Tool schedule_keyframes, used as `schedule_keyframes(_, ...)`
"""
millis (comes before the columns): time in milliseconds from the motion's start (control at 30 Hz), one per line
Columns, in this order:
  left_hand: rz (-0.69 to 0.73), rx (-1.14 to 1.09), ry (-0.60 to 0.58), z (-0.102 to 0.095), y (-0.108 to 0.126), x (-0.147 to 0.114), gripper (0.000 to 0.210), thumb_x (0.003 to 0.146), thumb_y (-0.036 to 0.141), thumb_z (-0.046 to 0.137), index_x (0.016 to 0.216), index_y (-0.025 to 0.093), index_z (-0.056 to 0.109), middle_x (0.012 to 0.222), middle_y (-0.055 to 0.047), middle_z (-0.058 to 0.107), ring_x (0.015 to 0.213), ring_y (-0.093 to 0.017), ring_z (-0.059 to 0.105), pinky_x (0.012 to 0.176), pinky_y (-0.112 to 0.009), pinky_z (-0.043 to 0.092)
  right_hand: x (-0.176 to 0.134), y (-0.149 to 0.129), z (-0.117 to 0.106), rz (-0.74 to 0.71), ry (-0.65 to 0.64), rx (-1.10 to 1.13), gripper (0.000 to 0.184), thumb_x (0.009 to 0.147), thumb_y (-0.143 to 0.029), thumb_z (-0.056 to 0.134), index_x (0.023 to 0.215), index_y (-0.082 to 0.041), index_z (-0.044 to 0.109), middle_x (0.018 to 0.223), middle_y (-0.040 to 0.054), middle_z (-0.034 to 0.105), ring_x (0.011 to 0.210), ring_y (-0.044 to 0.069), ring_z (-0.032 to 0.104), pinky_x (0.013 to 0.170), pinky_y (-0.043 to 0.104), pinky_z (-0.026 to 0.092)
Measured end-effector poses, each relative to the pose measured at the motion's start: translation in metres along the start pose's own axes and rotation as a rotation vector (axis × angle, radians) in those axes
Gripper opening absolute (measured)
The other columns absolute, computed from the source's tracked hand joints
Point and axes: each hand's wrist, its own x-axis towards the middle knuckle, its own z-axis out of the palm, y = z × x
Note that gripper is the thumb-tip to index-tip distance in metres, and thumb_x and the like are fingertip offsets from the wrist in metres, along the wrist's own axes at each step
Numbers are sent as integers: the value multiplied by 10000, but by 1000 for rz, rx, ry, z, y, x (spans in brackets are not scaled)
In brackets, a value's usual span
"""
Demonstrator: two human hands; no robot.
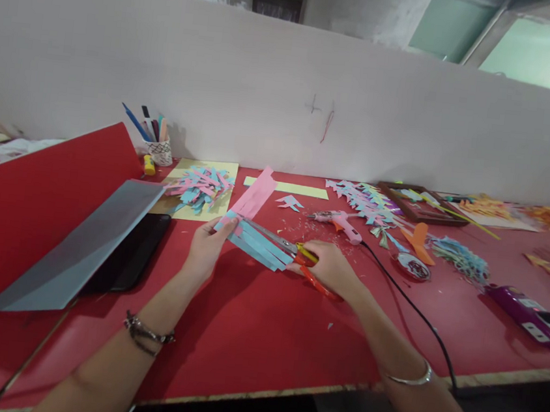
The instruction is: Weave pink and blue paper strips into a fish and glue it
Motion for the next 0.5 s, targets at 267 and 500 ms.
schedule_keyframes(267, -25, 9, 48, -1, 3, 3, 319, 410, 363, 779, 609, 148, 650, 557, 12, 619, 546, -116, 552, 576, -233, 455, 2, 10, -1, -15, 67, 60, 475, 692, -588, 503, 532, -196, 287, 538, -49, 355, 504, 80, 281, 482, 229, 167)
schedule_keyframes(500, -114, 4, 238, -11, 14, 12, 210, 492, 242, 740, 574, 151, 570, 477, 59, 543, 382, -37, 413, 375, -153, 325, 4, 12, 1, 39, 144, 62, 491, 687, -639, 441, 533, -203, 275, 525, -50, 321, 500, 81, 254, 482, 231, 160)
